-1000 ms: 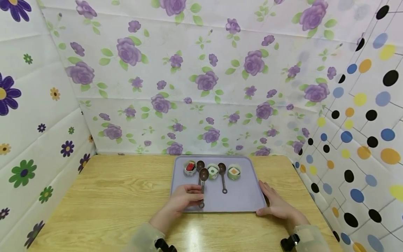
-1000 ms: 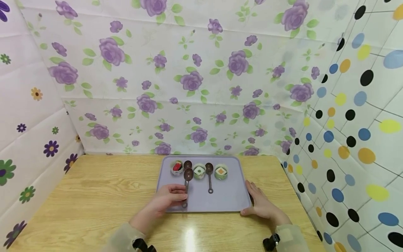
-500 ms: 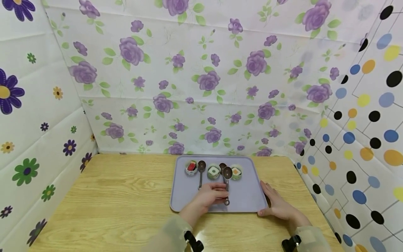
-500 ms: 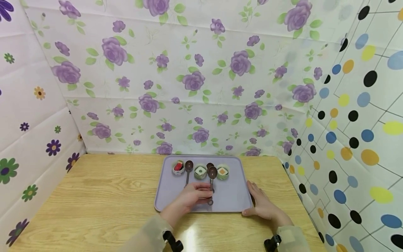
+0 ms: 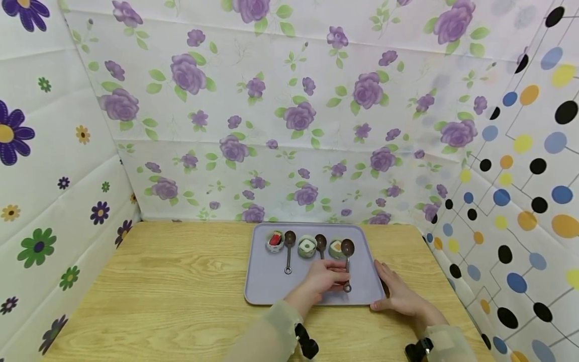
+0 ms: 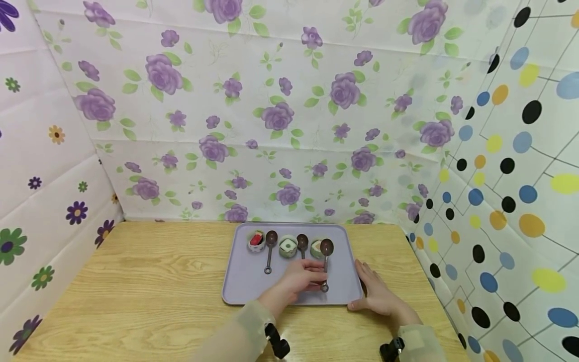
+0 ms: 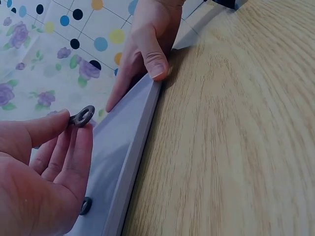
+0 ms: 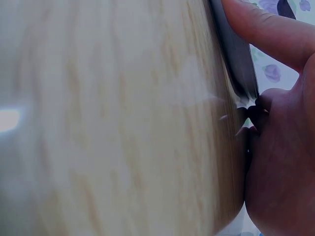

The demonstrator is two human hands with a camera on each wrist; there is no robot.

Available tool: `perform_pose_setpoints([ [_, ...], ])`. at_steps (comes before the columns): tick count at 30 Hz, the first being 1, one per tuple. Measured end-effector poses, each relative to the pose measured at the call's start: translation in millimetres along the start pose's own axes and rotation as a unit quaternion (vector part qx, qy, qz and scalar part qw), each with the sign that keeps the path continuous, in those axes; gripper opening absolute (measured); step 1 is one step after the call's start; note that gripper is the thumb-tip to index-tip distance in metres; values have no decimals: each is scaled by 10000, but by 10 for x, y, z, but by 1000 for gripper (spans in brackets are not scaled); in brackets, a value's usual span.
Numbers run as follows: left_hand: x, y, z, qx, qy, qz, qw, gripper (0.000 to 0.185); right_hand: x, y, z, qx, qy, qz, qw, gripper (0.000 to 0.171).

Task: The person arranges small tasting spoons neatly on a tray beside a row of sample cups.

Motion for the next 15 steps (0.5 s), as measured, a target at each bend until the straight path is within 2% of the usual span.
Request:
perform_pose_setpoints([
  [7, -92, 176, -19, -300, 98, 300, 9990, 30, 1, -6, 34, -47, -4, -12, 10000, 132],
  [15, -181, 286, -48, -397, -124, 646, 9970, 27, 28, -16, -8, -74, -78, 13, 9999, 130],
])
Point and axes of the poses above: each hand's wrist, its own x-axis away from the middle knuckle, its own y-axis out of the palm, z = x × y, the point moved 4 cm from there along -x, towards the middle knuckle, and after that the axes turned 11 degrees about y, right-handed, at the moved point
